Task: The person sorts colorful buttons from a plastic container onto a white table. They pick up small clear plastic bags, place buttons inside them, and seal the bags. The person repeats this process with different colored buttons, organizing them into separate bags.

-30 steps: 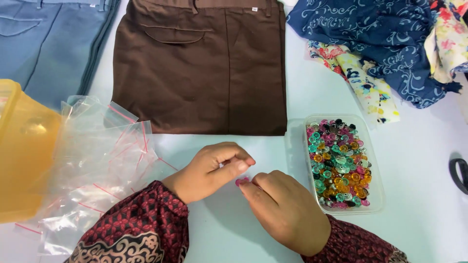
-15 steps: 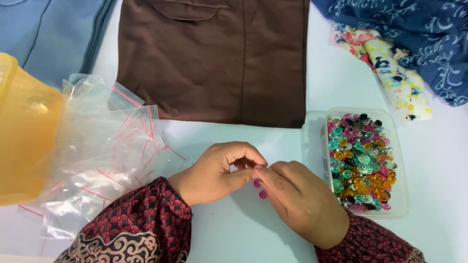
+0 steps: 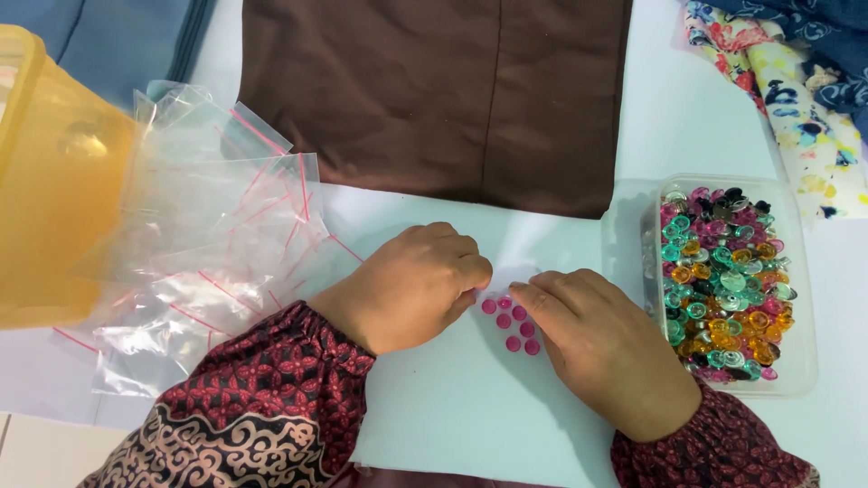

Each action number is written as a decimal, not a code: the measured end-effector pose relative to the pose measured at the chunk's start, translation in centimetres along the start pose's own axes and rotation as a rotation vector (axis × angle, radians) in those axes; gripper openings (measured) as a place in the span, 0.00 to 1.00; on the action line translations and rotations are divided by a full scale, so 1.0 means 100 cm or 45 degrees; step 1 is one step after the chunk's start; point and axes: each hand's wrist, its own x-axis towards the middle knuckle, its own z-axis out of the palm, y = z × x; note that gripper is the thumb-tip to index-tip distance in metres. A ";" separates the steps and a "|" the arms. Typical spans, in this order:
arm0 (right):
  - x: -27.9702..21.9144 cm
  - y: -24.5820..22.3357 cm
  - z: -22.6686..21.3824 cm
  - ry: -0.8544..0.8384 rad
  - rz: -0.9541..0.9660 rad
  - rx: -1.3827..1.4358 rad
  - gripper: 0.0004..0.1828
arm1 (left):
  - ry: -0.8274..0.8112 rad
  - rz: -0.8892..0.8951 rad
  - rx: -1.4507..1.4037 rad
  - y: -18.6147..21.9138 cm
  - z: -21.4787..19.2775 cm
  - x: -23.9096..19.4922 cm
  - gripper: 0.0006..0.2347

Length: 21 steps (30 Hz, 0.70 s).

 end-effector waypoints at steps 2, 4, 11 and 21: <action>0.001 0.002 0.001 -0.008 -0.026 0.010 0.21 | -0.008 -0.002 0.037 -0.001 0.002 -0.001 0.04; 0.002 0.002 0.001 -0.022 -0.045 0.022 0.22 | -0.021 -0.003 0.065 -0.002 0.003 -0.002 0.04; 0.000 0.000 0.000 -0.051 -0.025 0.174 0.26 | -0.055 0.048 0.124 0.002 -0.003 -0.004 0.04; -0.002 0.001 -0.014 0.062 -0.136 0.104 0.17 | -0.123 -0.004 -0.059 0.011 -0.014 0.002 0.06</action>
